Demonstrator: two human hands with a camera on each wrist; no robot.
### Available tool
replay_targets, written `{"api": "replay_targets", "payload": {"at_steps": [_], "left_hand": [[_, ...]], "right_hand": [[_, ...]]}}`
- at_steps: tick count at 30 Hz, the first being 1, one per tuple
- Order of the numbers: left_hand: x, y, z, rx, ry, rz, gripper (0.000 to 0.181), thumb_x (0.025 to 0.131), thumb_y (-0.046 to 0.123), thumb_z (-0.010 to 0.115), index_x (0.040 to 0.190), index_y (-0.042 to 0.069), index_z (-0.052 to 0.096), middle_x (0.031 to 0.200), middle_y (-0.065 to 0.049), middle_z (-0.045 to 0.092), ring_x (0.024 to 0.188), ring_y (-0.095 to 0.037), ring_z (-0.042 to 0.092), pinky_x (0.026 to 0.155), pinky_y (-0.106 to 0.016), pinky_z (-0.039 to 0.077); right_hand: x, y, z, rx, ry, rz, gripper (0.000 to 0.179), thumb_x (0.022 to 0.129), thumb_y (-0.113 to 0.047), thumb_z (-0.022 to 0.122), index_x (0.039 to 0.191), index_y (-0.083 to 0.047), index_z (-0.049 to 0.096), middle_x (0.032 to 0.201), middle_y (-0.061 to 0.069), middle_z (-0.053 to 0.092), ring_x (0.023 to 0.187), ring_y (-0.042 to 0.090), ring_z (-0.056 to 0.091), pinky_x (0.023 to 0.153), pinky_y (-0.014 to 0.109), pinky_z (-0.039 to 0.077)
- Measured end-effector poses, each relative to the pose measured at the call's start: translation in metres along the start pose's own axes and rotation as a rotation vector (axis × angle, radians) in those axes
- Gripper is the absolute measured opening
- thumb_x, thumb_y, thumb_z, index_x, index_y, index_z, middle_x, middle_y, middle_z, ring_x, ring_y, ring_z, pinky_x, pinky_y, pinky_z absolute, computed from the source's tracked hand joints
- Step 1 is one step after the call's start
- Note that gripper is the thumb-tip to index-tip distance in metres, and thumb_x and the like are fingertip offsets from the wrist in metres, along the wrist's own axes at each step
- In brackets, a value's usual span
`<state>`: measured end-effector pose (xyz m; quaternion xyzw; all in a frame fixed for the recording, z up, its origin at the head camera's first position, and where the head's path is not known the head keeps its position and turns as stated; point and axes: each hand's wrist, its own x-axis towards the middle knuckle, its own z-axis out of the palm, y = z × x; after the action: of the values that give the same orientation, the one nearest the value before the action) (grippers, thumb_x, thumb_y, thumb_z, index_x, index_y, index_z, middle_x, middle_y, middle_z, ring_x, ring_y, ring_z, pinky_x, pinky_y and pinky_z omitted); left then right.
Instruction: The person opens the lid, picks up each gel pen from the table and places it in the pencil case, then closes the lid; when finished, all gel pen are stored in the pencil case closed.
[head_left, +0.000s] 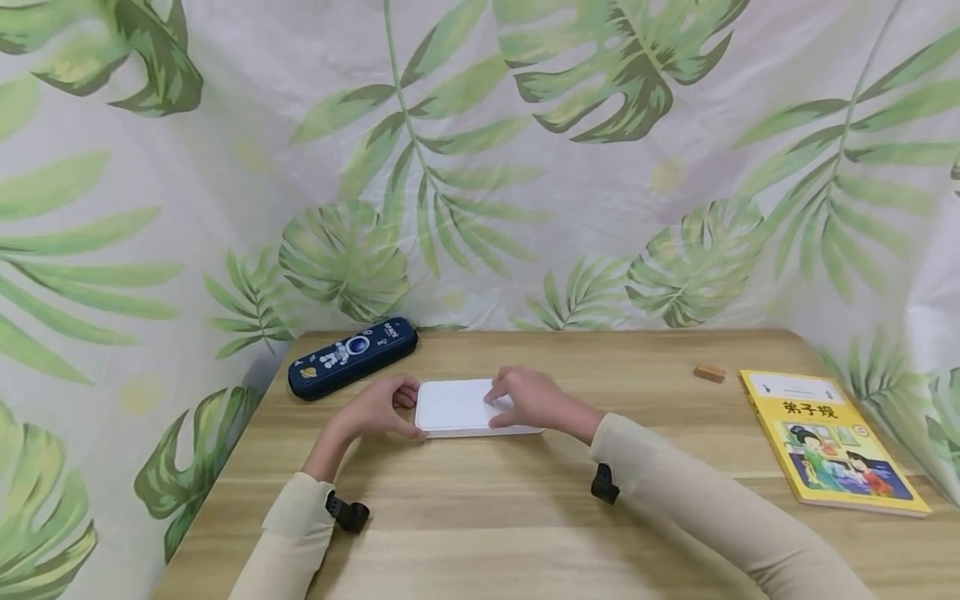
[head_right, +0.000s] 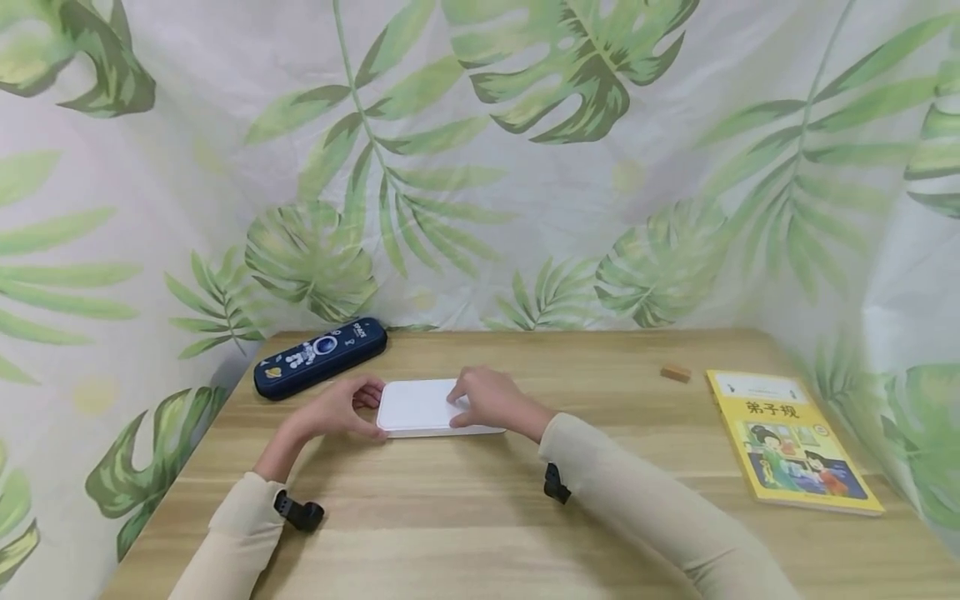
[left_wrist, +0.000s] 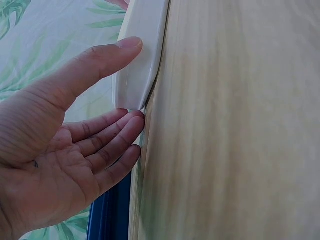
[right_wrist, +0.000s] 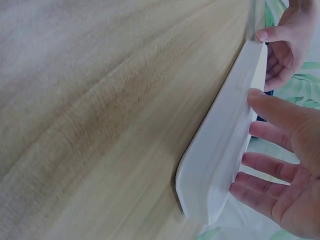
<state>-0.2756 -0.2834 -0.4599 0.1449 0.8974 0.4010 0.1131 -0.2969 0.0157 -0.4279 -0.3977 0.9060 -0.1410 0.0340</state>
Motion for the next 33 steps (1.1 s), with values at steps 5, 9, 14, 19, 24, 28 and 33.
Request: {"api": "replay_targets", "payload": {"at_steps": [5, 9, 14, 19, 24, 28, 33], "left_hand": [[-0.003, -0.001, 0.003, -0.012, -0.006, -0.006, 0.073, 0.067, 0.015, 0.095, 0.124, -0.006, 0.057, 0.115, -0.016, 0.064, 0.109, -0.030, 0.063, 0.101, -0.046, 0.052], [-0.003, 0.000, 0.005, -0.027, -0.013, 0.014, 0.071, 0.067, 0.015, 0.095, 0.123, -0.007, 0.056, 0.115, -0.017, 0.064, 0.108, -0.031, 0.063, 0.100, -0.047, 0.052], [-0.001, 0.003, 0.007, -0.024, -0.013, 0.016, 0.071, 0.067, 0.015, 0.095, 0.123, -0.007, 0.056, 0.115, -0.017, 0.065, 0.108, -0.030, 0.063, 0.100, -0.047, 0.053], [0.004, 0.007, 0.008, -0.002, -0.027, 0.028, 0.072, 0.069, 0.016, 0.095, 0.124, -0.007, 0.056, 0.113, -0.016, 0.065, 0.107, -0.029, 0.063, 0.099, -0.046, 0.053], [0.010, 0.013, 0.013, 0.027, -0.049, 0.029, 0.071, 0.070, 0.018, 0.094, 0.124, -0.006, 0.057, 0.113, -0.014, 0.066, 0.106, -0.026, 0.063, 0.098, -0.044, 0.054], [0.018, 0.019, 0.019, 0.066, -0.057, 0.035, 0.071, 0.070, 0.021, 0.095, 0.124, -0.005, 0.057, 0.112, -0.012, 0.066, 0.104, -0.023, 0.064, 0.097, -0.041, 0.054], [0.025, 0.026, 0.024, 0.134, -0.049, 0.043, 0.071, 0.069, 0.026, 0.095, 0.123, -0.003, 0.059, 0.109, -0.010, 0.067, 0.101, -0.020, 0.063, 0.094, -0.040, 0.054]], "right_hand": [[-0.003, 0.000, 0.004, 0.014, -0.001, -0.004, 0.037, 0.082, -0.033, 0.086, 0.112, -0.012, 0.079, 0.120, 0.010, 0.071, 0.110, 0.027, 0.068, 0.090, 0.042, 0.058], [-0.006, 0.002, 0.004, 0.000, 0.007, -0.001, 0.038, 0.082, -0.034, 0.086, 0.112, -0.012, 0.079, 0.119, 0.009, 0.071, 0.110, 0.026, 0.067, 0.090, 0.042, 0.058], [-0.009, 0.006, 0.003, -0.026, 0.013, -0.013, 0.038, 0.083, -0.035, 0.085, 0.113, -0.013, 0.078, 0.118, 0.008, 0.071, 0.109, 0.025, 0.067, 0.087, 0.042, 0.059], [-0.012, 0.012, 0.001, -0.025, 0.004, -0.007, 0.039, 0.083, -0.035, 0.085, 0.115, -0.013, 0.077, 0.119, 0.007, 0.070, 0.112, 0.025, 0.066, 0.089, 0.043, 0.058], [-0.018, 0.024, -0.001, -0.019, -0.003, -0.012, 0.039, 0.084, -0.034, 0.084, 0.116, -0.013, 0.076, 0.122, 0.008, 0.068, 0.115, 0.026, 0.065, 0.093, 0.043, 0.057], [-0.026, 0.033, -0.003, -0.012, 0.004, -0.029, 0.039, 0.085, -0.032, 0.084, 0.116, -0.012, 0.076, 0.125, 0.011, 0.067, 0.117, 0.028, 0.064, 0.096, 0.045, 0.055], [-0.034, 0.042, -0.006, 0.007, 0.013, -0.043, 0.038, 0.086, -0.030, 0.083, 0.117, -0.010, 0.075, 0.129, 0.015, 0.066, 0.121, 0.032, 0.063, 0.100, 0.047, 0.053]]}}
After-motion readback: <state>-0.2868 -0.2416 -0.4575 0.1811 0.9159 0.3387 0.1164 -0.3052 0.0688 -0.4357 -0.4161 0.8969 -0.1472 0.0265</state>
